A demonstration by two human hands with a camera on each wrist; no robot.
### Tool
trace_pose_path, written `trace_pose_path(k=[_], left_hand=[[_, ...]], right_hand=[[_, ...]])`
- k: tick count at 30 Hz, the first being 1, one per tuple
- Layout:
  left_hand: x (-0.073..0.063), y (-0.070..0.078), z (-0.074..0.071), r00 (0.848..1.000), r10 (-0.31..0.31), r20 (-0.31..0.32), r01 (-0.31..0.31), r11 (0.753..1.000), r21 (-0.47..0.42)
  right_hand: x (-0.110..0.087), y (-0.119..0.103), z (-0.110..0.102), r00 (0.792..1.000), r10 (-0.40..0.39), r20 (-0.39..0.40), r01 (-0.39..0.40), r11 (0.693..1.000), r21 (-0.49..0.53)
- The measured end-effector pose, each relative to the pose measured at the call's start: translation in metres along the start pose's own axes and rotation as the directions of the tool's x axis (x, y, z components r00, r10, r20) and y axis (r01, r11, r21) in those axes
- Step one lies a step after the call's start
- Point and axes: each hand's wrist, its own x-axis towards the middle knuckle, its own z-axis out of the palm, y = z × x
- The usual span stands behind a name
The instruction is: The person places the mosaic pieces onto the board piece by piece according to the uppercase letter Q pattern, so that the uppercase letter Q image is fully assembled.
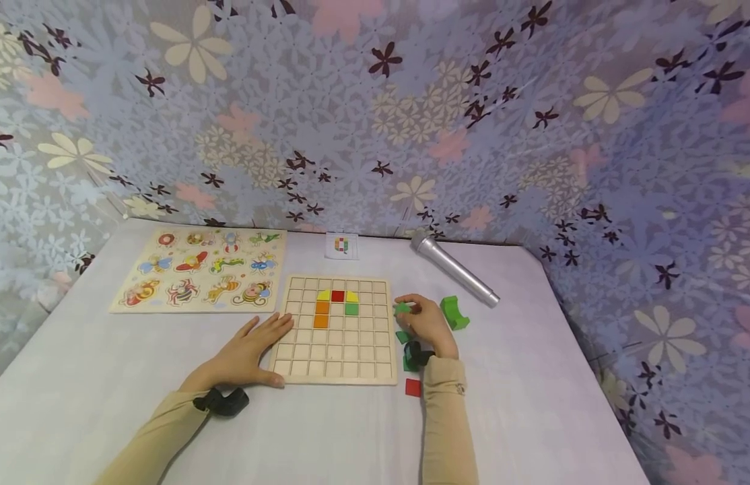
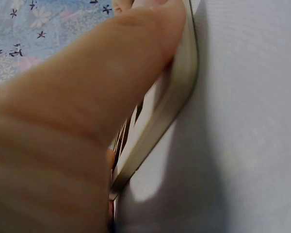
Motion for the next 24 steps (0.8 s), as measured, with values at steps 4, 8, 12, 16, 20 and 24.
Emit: trace_pose_path(k=[4, 8, 12, 16, 20, 24], left_hand=[[-0.001, -0.001, 0.0, 1.0, 0.01, -0.02, -0.01, 1.0, -0.004], [0.0, 0.0, -0.002, 1.0, 0.007, -0.022, -0.007, 1.0, 0.007], [-0.001, 0.001, -0.001, 1.0, 0.01, -0.01, -0.01, 1.0, 0.0], [-0.001, 0.0, 0.0, 1.0, 0.008, -0.003, -0.008, 1.0, -0.007], [0.0, -0.001, -0.001, 1.0, 0.005, -0.013, -0.005, 1.0, -0.003], [-0.001, -0.002, 0.0, 1.0, 0.005, -0.006, -0.005, 1.0, -0.009]], right_hand=[[0.002, -0.004, 0.001, 1.0, 0.009, -0.017, -0.008, 0.999, 0.05], [0.003, -0.011, 0.008, 1.0, 0.021, -0.005, -0.021, 0.992, 0.121], [0.002, -0.023, 0.025, 0.998, -0.016, 0.062, 0.003, 0.981, 0.195], [0.001, -0.039, 0.045, 0.988, -0.082, 0.134, 0.061, 0.986, 0.156], [0.001, -0.049, 0.061, 0.988, -0.1, 0.115, 0.093, 0.994, 0.061], [-0.001, -0.049, 0.07, 0.995, -0.076, 0.057, 0.077, 0.997, -0.021]])
